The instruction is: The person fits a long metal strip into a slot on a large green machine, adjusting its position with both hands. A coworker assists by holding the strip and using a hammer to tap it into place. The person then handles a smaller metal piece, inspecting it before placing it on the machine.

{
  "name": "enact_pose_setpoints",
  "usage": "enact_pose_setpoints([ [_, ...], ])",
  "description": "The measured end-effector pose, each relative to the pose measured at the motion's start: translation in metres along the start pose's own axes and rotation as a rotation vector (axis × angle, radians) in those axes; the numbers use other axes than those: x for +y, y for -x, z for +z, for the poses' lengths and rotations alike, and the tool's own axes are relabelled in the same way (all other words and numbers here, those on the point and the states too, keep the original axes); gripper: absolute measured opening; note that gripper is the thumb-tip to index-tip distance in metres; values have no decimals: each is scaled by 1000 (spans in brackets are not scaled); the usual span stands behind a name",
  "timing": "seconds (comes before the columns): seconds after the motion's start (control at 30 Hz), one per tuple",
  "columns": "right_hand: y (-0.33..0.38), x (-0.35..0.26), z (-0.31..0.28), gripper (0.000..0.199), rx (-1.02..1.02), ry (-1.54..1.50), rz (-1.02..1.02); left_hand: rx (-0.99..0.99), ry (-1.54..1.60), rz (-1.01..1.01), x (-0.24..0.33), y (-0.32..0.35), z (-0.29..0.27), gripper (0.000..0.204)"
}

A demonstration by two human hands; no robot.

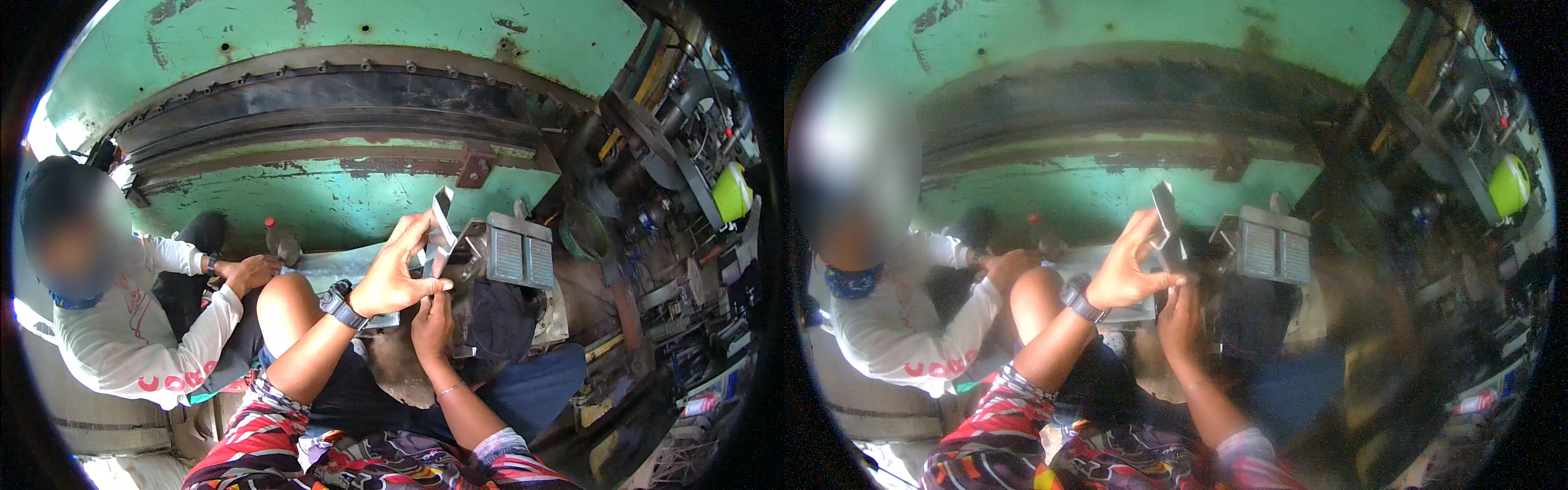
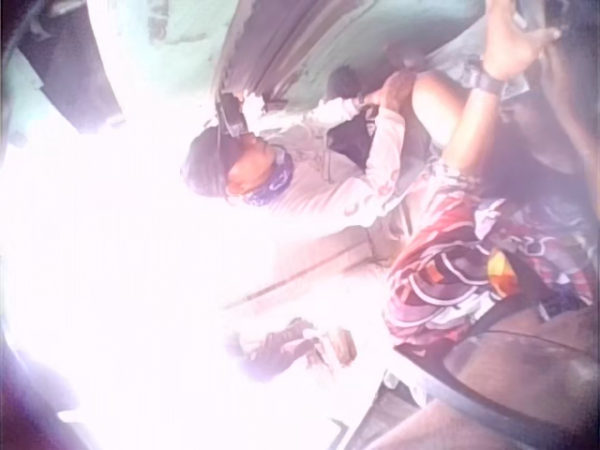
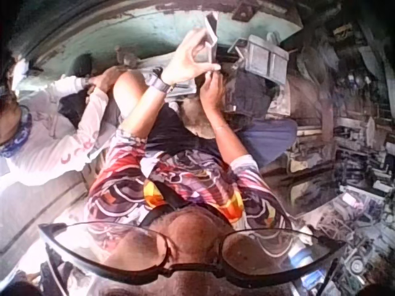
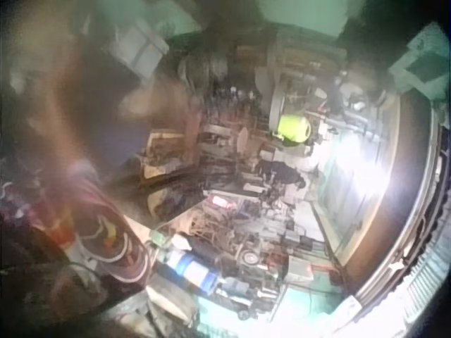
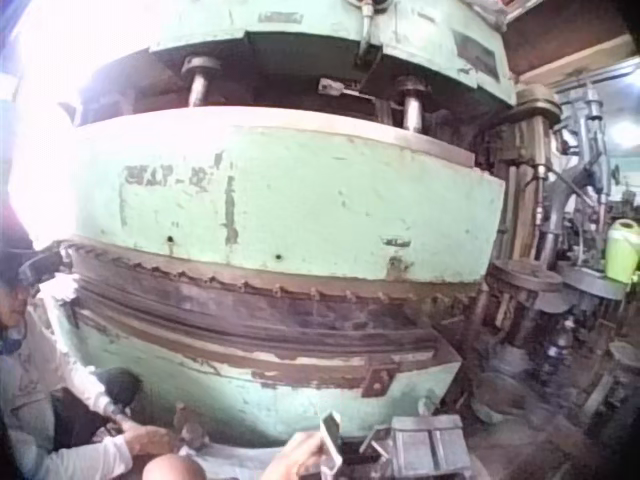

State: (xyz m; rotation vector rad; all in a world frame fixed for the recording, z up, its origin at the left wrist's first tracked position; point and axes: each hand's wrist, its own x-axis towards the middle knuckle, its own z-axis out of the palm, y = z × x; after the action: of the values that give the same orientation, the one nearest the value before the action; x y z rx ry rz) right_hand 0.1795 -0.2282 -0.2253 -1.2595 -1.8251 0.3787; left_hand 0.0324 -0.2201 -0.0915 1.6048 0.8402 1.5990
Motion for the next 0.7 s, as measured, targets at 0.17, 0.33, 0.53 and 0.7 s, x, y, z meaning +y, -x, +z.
enact_pose_setpoints([
  [0.17,23,13,11,29,-24,-21,143,3,-32,-72,-47,18,7,101],
  [0.33,58,21,21,51,-422,-12,40,-30,-135,-167,-73,26,7,100],
  [0.53,50,53,89,52,-442,119,-172,-19,-134,-220,-94,41,18,98],
  [0.7,45,56,115,54,-448,69,-189,-6,-108,-251,-91,45,23,94],
])
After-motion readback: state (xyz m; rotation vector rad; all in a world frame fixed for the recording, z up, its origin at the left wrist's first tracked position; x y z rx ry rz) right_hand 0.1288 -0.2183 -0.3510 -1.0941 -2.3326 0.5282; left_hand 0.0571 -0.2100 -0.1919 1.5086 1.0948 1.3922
